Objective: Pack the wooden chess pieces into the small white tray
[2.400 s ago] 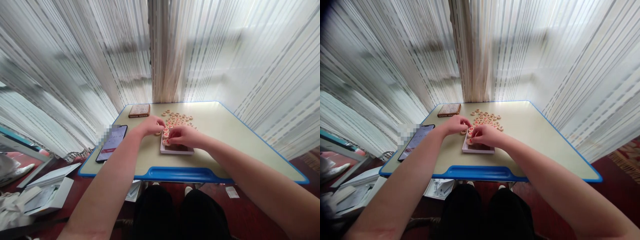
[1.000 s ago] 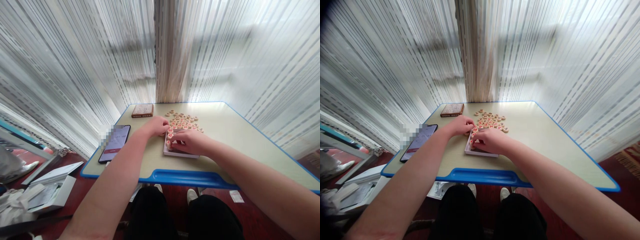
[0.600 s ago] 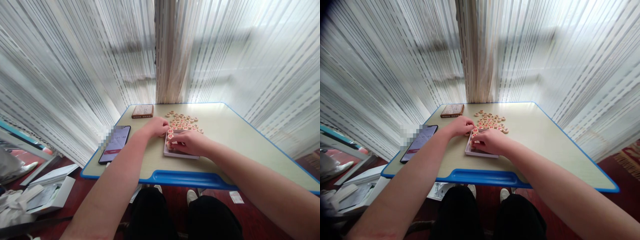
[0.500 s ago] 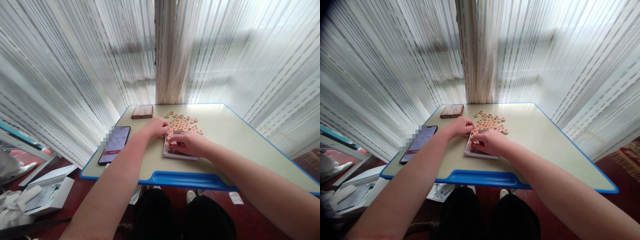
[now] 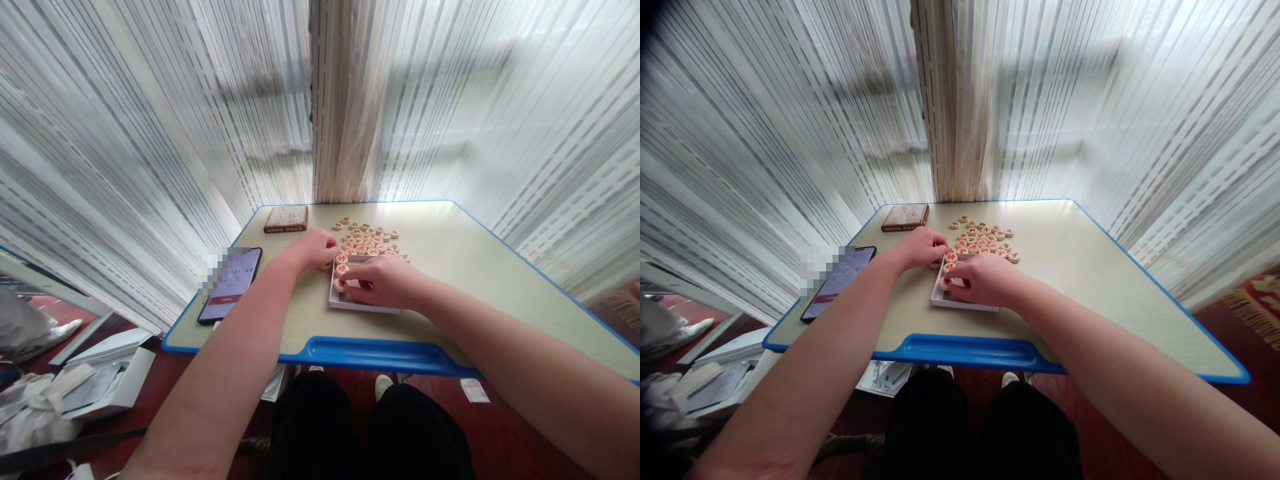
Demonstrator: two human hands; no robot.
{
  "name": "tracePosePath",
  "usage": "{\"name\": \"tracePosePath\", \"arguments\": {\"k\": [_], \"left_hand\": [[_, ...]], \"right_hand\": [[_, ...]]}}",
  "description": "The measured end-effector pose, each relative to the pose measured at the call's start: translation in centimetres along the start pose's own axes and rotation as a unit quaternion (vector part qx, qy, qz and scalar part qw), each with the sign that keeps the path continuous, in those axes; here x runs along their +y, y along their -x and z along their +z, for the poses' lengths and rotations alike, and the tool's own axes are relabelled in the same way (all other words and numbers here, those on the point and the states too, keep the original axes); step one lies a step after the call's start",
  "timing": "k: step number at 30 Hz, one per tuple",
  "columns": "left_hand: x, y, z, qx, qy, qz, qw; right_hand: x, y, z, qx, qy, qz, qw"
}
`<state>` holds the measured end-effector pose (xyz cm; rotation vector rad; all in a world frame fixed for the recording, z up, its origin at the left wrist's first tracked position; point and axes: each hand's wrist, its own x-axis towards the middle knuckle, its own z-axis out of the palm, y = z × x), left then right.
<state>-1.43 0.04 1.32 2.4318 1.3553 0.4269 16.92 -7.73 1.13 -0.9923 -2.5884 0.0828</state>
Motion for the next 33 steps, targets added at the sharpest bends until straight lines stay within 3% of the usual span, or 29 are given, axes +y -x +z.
{"name": "tracePosePath", "arguments": {"k": [19, 26, 33], "left_hand": [[0.0, 0.3, -0.2, 0.005, -0.027, -0.005, 1.0], [0.1, 0.4, -0.3, 0.012, -0.025, 0.0, 1.0], [0.1, 0.4, -0.1, 0.012, -0.026, 0.004, 1.0]], "right_hand": [[0.2, -0.2, 0.4, 0.009, -0.027, 0.002, 1.0], [0.9, -0.5, 0.2, 0.04, 0.026, 0.111, 0.993], [1.2, -0.7, 0.7, 0.011, 0.013, 0.128, 0.992]]}}
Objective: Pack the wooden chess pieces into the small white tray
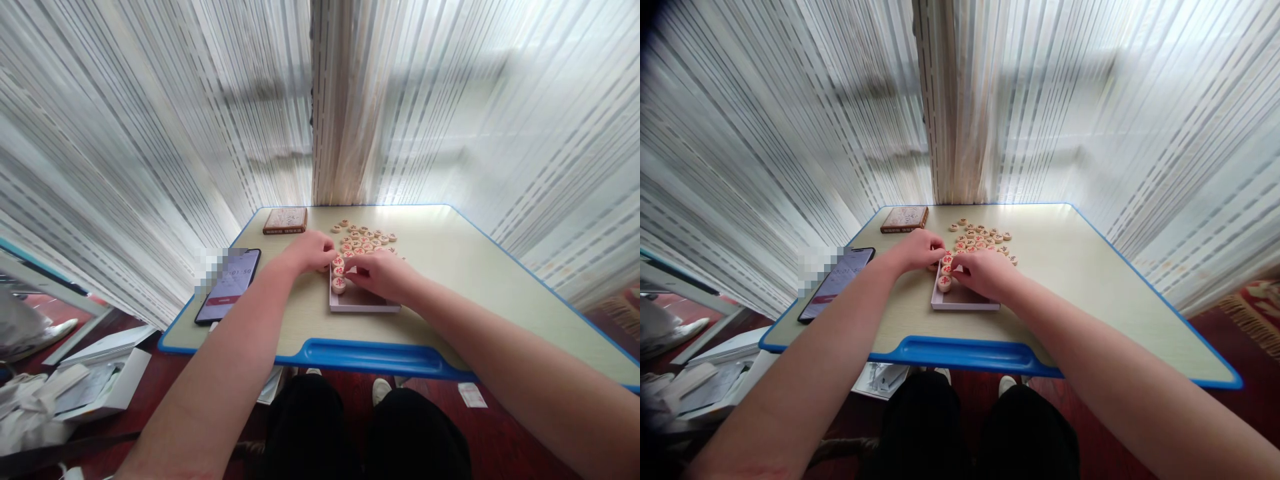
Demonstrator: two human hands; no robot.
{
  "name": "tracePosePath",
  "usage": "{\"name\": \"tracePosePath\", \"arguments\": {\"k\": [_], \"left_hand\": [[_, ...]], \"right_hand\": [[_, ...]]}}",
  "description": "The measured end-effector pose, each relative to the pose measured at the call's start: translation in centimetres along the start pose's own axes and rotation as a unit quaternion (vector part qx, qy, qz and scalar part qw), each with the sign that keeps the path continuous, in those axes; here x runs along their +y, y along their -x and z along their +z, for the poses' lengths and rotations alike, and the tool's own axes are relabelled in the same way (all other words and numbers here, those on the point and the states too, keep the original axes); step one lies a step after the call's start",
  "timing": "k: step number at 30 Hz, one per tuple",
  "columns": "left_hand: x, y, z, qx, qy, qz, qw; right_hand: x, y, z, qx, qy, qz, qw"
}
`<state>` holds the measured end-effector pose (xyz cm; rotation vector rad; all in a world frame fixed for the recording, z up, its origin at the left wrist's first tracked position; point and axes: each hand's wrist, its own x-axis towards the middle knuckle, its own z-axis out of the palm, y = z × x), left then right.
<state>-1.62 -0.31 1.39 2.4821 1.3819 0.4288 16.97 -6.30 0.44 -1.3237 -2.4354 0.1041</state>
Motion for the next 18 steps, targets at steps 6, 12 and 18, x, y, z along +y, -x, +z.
{"name": "tracePosePath", "arguments": {"k": [6, 12, 18], "left_hand": [[0.36, -0.11, -0.09, 0.0, 0.0, 0.001, 1.0], [0.45, -0.09, -0.03, 0.0, 0.002, -0.003, 1.0], [0.34, -0.1, -0.04, 0.007, -0.012, 0.004, 1.0]], "right_hand": [[0.11, -0.12, 0.18, -0.015, -0.019, 0.01, 1.0], [0.31, -0.26, 0.27, -0.024, -0.031, 0.007, 0.999], [0.35, -0.36, 0.24, -0.02, -0.035, 0.021, 0.999]]}}
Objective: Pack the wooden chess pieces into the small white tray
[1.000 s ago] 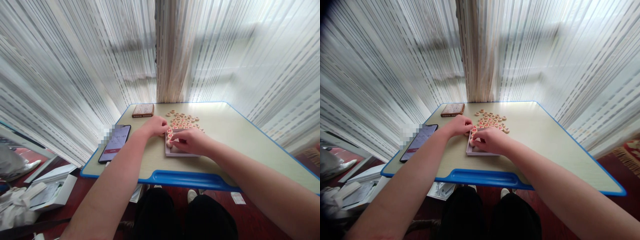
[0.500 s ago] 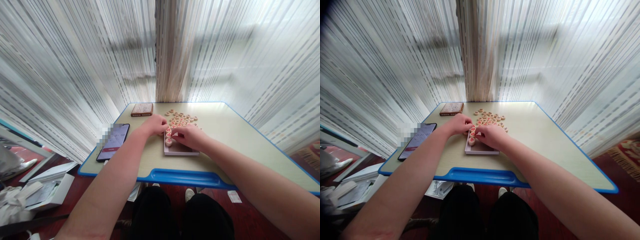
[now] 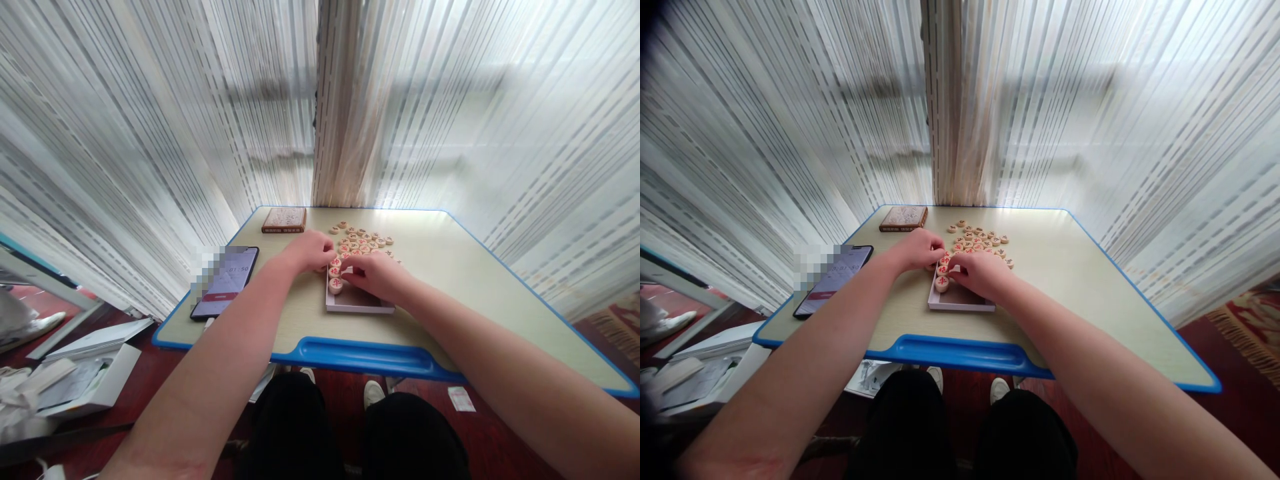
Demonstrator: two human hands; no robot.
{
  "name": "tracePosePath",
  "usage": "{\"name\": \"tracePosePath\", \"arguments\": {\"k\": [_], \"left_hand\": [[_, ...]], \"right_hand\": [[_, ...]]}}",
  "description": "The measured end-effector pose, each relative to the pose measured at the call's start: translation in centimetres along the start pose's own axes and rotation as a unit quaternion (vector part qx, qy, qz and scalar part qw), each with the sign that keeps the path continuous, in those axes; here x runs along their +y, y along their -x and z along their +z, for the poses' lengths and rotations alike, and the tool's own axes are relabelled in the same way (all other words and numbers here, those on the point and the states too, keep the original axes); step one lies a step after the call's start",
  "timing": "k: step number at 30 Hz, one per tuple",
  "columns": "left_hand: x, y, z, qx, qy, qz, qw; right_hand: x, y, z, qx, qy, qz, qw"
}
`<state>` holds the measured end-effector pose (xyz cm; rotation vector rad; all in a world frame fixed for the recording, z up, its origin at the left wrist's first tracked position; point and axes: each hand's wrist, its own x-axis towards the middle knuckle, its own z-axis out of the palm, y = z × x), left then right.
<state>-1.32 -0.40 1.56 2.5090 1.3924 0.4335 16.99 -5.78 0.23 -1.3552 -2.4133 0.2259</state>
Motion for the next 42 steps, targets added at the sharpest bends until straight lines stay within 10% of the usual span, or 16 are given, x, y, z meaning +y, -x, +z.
{"name": "tracePosePath", "arguments": {"k": [42], "left_hand": [[-0.03, -0.04, 0.04, 0.01, -0.01, 0.009, 1.0]], "right_hand": [[0.39, -0.2, -0.11, -0.03, 0.07, -0.022, 0.997]]}}
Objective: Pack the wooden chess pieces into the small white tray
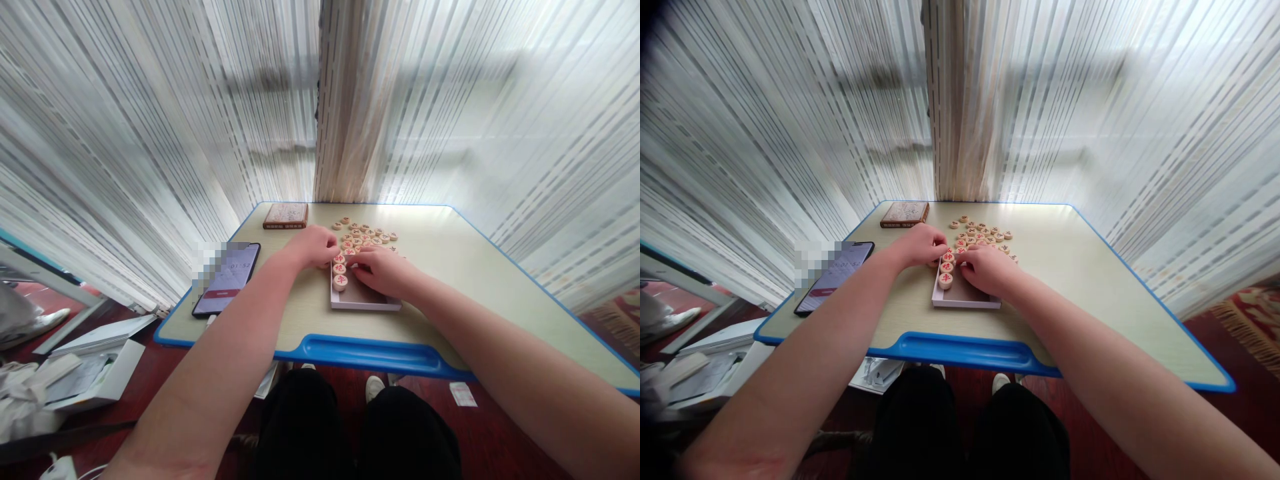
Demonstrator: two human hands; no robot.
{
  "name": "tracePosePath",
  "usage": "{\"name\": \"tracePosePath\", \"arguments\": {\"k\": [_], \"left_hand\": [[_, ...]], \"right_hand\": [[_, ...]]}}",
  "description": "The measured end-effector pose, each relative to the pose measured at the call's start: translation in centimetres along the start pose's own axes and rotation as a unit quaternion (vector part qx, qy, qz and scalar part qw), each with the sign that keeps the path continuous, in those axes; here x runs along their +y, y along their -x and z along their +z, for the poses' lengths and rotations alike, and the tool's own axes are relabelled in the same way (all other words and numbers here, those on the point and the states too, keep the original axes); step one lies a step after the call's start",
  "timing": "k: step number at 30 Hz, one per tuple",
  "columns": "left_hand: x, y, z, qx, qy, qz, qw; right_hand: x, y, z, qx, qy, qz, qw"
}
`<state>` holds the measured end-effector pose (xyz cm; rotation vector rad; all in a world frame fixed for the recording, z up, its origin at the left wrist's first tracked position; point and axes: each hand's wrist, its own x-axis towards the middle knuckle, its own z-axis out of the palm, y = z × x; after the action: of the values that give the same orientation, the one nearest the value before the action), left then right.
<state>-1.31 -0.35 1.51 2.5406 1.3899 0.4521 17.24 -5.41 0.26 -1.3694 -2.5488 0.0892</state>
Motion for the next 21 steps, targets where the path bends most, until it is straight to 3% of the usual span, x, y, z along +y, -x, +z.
{"name": "tracePosePath", "arguments": {"k": [14, 21], "left_hand": [[0.02, -0.1, 0.01, -0.003, -0.007, 0.003, 1.0], [0.08, -0.08, 0.04, -0.005, -0.009, -0.002, 1.0]], "right_hand": [[-0.12, 0.02, -0.23, 0.026, -0.01, 0.013, 1.0], [0.25, -0.23, 0.15, -0.003, -0.01, -0.013, 1.0]]}}
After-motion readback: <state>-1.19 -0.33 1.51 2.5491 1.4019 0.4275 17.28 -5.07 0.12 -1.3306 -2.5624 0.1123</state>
